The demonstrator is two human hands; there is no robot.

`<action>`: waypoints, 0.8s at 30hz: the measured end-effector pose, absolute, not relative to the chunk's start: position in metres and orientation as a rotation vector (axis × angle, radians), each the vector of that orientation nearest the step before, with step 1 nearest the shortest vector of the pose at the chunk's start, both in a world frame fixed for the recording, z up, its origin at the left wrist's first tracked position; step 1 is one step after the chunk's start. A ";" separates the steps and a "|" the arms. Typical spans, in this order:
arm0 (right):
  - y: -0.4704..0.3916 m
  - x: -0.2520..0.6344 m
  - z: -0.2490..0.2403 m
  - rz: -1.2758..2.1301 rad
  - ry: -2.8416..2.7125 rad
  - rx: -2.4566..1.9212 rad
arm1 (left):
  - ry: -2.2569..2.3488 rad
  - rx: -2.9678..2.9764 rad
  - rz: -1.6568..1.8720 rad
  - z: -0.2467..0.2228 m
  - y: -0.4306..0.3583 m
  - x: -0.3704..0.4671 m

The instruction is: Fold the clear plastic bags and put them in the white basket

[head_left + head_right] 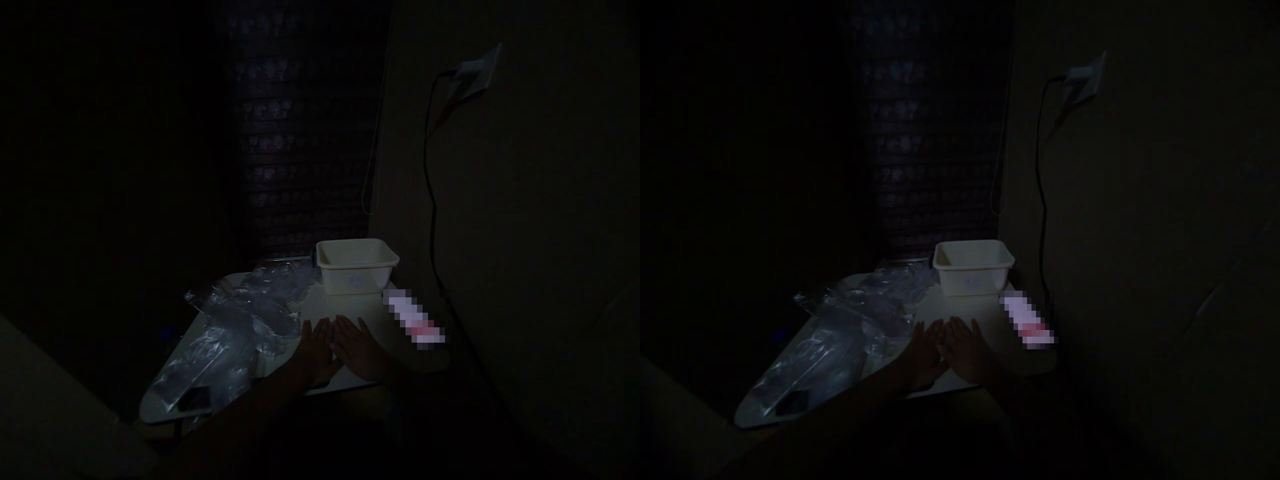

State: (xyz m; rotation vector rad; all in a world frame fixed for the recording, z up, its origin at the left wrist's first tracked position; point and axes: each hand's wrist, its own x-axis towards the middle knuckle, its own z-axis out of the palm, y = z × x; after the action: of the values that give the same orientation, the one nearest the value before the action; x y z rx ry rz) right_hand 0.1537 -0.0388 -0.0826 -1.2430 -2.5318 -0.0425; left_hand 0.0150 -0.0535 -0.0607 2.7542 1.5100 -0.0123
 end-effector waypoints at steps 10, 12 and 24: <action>-0.036 0.153 -0.085 -0.056 -2.567 -1.313 | 1.519 2.777 -0.058 -0.056 -0.056 0.016; -0.036 0.152 -0.085 -0.060 -2.571 -1.328 | 1.530 2.771 -0.074 -0.055 -0.057 0.016; -0.037 0.152 -0.082 -0.038 -2.587 -1.324 | 1.545 2.775 -0.075 -0.054 -0.057 0.017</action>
State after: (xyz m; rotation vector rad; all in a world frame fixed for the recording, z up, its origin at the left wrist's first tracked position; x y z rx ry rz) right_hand 0.1522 -0.0375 -0.0822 -1.3237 -2.5872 -0.0385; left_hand 0.0171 -0.0566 -0.0543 2.7750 1.5453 -0.0748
